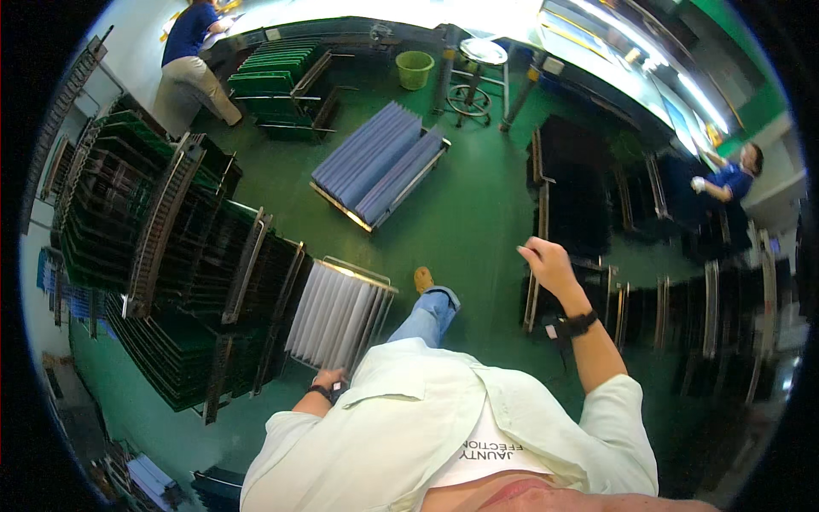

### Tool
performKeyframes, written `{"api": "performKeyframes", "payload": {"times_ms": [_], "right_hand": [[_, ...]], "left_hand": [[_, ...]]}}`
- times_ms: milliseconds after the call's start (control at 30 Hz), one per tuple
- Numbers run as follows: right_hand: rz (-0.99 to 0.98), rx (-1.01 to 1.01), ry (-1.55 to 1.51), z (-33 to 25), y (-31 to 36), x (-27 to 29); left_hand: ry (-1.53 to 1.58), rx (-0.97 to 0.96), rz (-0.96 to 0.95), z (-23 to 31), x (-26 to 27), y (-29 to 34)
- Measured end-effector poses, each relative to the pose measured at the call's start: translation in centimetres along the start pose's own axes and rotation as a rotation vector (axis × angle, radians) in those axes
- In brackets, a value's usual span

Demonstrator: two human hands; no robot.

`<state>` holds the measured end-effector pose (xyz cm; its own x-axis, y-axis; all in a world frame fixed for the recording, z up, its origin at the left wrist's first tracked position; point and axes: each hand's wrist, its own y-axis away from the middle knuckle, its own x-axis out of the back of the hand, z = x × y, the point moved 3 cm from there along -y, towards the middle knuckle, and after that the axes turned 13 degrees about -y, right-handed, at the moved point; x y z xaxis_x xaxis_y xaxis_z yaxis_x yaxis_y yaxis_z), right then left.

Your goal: Inspecting and sorting electronic circuit board panels on a production line.

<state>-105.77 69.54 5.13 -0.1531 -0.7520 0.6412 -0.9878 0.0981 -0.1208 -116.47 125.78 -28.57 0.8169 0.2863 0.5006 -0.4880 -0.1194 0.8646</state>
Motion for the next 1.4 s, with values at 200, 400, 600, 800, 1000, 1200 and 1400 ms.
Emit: {"api": "performKeyframes", "payload": {"times_ms": [200,400,600,800,1000,1200,1400], "right_hand": [[-0.337,0.116,0.102,8.2,-24.1,-9.0],[-0.649,0.194,0.39,17.3,-40.7,-19.7],[-0.897,0.433,0.53,24.4,-56.8,-34.9],[-0.872,0.716,0.693,31.9,-63.1,-50.8],[-1.236,0.476,0.768,35.9,-63.9,-58.1],[-1.479,1.006,0.846,32.9,-64.2,-58.1],[-1.732,1.137,0.823,20.3,-66.9,-48.1]], "left_hand": [[-0.297,-0.168,0.022,10.1,6.4,-4.1],[1.241,0.104,0.038,23.3,14.8,-2.3],[1.468,0.414,0.222,29.7,8.6,3.0],[0.822,0.661,-0.252,41.0,1.0,10.9],[1.015,0.759,-0.316,49.9,6.0,10.4],[1.115,0.739,-0.259,53.5,9.5,7.9],[1.18,0.474,0.073,52.3,14.3,-0.5]]}}
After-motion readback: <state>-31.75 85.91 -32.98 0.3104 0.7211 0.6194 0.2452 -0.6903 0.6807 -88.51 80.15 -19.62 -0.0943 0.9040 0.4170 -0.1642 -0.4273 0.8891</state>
